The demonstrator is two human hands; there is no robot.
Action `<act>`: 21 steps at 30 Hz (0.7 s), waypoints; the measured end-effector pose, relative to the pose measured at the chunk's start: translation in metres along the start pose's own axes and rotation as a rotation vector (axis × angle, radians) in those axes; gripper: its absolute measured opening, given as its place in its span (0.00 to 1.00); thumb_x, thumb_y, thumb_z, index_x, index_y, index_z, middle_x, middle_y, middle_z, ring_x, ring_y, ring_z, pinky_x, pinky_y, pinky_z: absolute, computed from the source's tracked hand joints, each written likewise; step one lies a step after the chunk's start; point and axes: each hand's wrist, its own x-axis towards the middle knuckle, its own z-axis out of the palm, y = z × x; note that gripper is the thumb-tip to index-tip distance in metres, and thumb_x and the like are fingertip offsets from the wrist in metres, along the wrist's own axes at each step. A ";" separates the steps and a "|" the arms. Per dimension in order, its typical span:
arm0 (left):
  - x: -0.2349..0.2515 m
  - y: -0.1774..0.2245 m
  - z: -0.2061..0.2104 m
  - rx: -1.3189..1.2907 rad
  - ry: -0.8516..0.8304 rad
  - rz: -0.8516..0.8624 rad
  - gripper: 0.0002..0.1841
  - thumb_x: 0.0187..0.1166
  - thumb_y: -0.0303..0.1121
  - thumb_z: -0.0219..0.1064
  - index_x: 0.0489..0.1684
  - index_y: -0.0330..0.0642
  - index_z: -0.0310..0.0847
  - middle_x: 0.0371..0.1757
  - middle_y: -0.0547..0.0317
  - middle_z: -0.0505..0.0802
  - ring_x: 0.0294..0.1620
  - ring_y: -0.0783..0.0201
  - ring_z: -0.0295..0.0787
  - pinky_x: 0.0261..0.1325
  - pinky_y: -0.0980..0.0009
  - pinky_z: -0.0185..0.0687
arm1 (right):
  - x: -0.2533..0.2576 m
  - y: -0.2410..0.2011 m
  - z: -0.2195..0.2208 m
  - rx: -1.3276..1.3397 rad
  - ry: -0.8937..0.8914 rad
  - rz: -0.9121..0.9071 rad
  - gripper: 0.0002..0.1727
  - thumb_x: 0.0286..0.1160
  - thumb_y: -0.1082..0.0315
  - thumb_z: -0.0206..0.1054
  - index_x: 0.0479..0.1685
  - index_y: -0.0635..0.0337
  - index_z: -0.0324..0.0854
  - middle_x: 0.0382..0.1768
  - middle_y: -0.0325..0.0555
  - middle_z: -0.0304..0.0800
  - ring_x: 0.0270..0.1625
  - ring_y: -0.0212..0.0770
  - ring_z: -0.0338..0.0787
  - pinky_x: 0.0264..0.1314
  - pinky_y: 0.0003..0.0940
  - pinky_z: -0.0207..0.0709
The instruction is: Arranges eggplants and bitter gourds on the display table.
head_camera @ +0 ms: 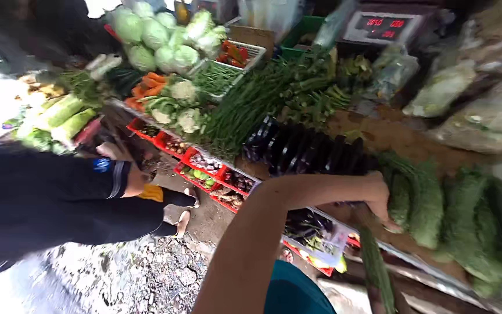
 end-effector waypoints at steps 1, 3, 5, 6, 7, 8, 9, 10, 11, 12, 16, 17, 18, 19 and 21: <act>-0.001 0.002 -0.001 -0.001 -0.004 -0.002 0.49 0.63 0.71 0.74 0.67 0.28 0.83 0.73 0.35 0.84 0.82 0.41 0.72 0.90 0.47 0.51 | -0.004 -0.006 -0.012 0.021 -0.011 -0.025 0.30 0.85 0.57 0.66 0.70 0.79 0.78 0.56 0.68 0.91 0.57 0.47 0.95 0.67 0.42 0.85; 0.005 0.005 0.002 0.077 0.019 0.036 0.48 0.61 0.71 0.75 0.64 0.29 0.85 0.71 0.36 0.86 0.81 0.41 0.74 0.93 0.44 0.43 | -0.010 -0.014 -0.034 0.053 0.044 -0.077 0.34 0.83 0.49 0.64 0.64 0.78 0.82 0.49 0.62 0.94 0.49 0.34 0.94 0.58 0.33 0.87; 0.006 0.017 -0.011 0.177 -0.111 -0.019 0.48 0.67 0.70 0.72 0.75 0.33 0.79 0.80 0.38 0.79 0.89 0.40 0.62 0.94 0.40 0.32 | -0.009 -0.020 -0.052 0.089 0.181 -0.111 0.37 0.80 0.40 0.64 0.61 0.72 0.85 0.45 0.50 0.96 0.46 0.20 0.91 0.54 0.20 0.86; 0.013 0.011 0.000 0.144 -0.002 0.022 0.49 0.63 0.72 0.73 0.68 0.30 0.83 0.77 0.32 0.81 0.86 0.34 0.64 0.92 0.34 0.35 | -0.005 -0.023 -0.060 0.081 0.257 -0.128 0.37 0.79 0.38 0.65 0.60 0.70 0.86 0.46 0.46 0.96 0.46 0.17 0.90 0.54 0.18 0.85; 0.020 0.004 0.010 0.091 0.099 0.054 0.49 0.60 0.72 0.75 0.63 0.29 0.85 0.76 0.29 0.81 0.84 0.31 0.66 0.90 0.30 0.40 | 0.002 -0.026 -0.068 0.053 0.329 -0.140 0.36 0.79 0.38 0.65 0.59 0.69 0.87 0.46 0.46 0.96 0.48 0.18 0.90 0.55 0.18 0.85; 0.025 -0.001 0.013 0.052 0.140 0.071 0.50 0.59 0.72 0.75 0.64 0.29 0.84 0.77 0.30 0.79 0.83 0.30 0.68 0.87 0.28 0.48 | 0.011 -0.029 -0.075 0.011 0.390 -0.140 0.36 0.78 0.38 0.65 0.58 0.69 0.88 0.45 0.48 0.95 0.48 0.22 0.90 0.56 0.21 0.84; 0.027 -0.005 0.013 0.032 0.141 0.077 0.51 0.61 0.72 0.74 0.69 0.31 0.81 0.79 0.31 0.77 0.82 0.31 0.69 0.86 0.28 0.51 | 0.021 -0.032 -0.081 -0.046 0.439 -0.133 0.35 0.79 0.40 0.65 0.58 0.69 0.88 0.45 0.53 0.95 0.49 0.28 0.91 0.57 0.26 0.84; 0.027 -0.008 0.012 0.038 0.132 0.073 0.52 0.64 0.74 0.71 0.75 0.33 0.78 0.80 0.32 0.77 0.84 0.33 0.67 0.87 0.28 0.48 | 0.033 -0.036 -0.087 -0.107 0.471 -0.122 0.34 0.80 0.42 0.65 0.59 0.71 0.88 0.46 0.58 0.94 0.50 0.36 0.92 0.58 0.32 0.85; 0.025 -0.011 0.011 0.079 0.112 0.056 0.52 0.66 0.76 0.66 0.76 0.34 0.78 0.81 0.33 0.77 0.87 0.34 0.64 0.88 0.27 0.41 | 0.047 -0.040 -0.090 -0.168 0.497 -0.107 0.33 0.81 0.45 0.65 0.60 0.73 0.87 0.46 0.62 0.93 0.49 0.44 0.92 0.56 0.40 0.85; 0.023 -0.012 0.011 0.140 0.071 0.031 0.53 0.67 0.78 0.62 0.76 0.34 0.78 0.81 0.34 0.78 0.89 0.35 0.61 0.88 0.25 0.32 | 0.064 -0.044 -0.092 -0.224 0.514 -0.088 0.33 0.82 0.46 0.65 0.61 0.74 0.86 0.45 0.65 0.92 0.48 0.51 0.92 0.54 0.46 0.86; 0.019 0.003 0.021 0.366 -0.054 -0.068 0.55 0.67 0.71 0.69 0.82 0.27 0.68 0.86 0.31 0.70 0.91 0.34 0.54 0.87 0.26 0.34 | 0.139 -0.041 -0.083 -0.345 0.453 -0.011 0.35 0.80 0.45 0.64 0.67 0.71 0.83 0.53 0.70 0.91 0.60 0.71 0.88 0.64 0.67 0.77; 0.019 0.007 0.025 0.386 -0.055 -0.085 0.54 0.68 0.71 0.69 0.80 0.25 0.70 0.86 0.29 0.69 0.91 0.33 0.53 0.87 0.25 0.33 | 0.158 -0.035 -0.077 -0.374 0.421 0.009 0.35 0.81 0.42 0.62 0.68 0.67 0.84 0.55 0.67 0.91 0.63 0.70 0.86 0.66 0.67 0.75; 0.020 0.009 0.028 0.393 -0.047 -0.094 0.53 0.69 0.73 0.66 0.75 0.25 0.75 0.86 0.29 0.69 0.92 0.33 0.51 0.87 0.25 0.30 | 0.174 -0.029 -0.069 -0.415 0.402 0.016 0.35 0.81 0.41 0.61 0.68 0.65 0.85 0.57 0.65 0.90 0.65 0.69 0.84 0.65 0.67 0.74; 0.023 0.008 0.031 0.386 -0.033 -0.098 0.52 0.70 0.76 0.60 0.68 0.27 0.82 0.87 0.31 0.69 0.93 0.34 0.49 0.88 0.25 0.26 | 0.188 -0.023 -0.061 -0.468 0.386 0.020 0.35 0.81 0.39 0.60 0.68 0.62 0.85 0.59 0.63 0.90 0.66 0.68 0.83 0.65 0.67 0.72; 0.028 0.007 0.034 0.366 -0.008 -0.106 0.51 0.72 0.79 0.52 0.61 0.31 0.87 0.87 0.33 0.70 0.94 0.36 0.47 0.88 0.25 0.23 | 0.203 -0.019 -0.049 -0.552 0.333 0.030 0.36 0.82 0.39 0.60 0.71 0.63 0.82 0.67 0.66 0.83 0.71 0.71 0.78 0.66 0.72 0.68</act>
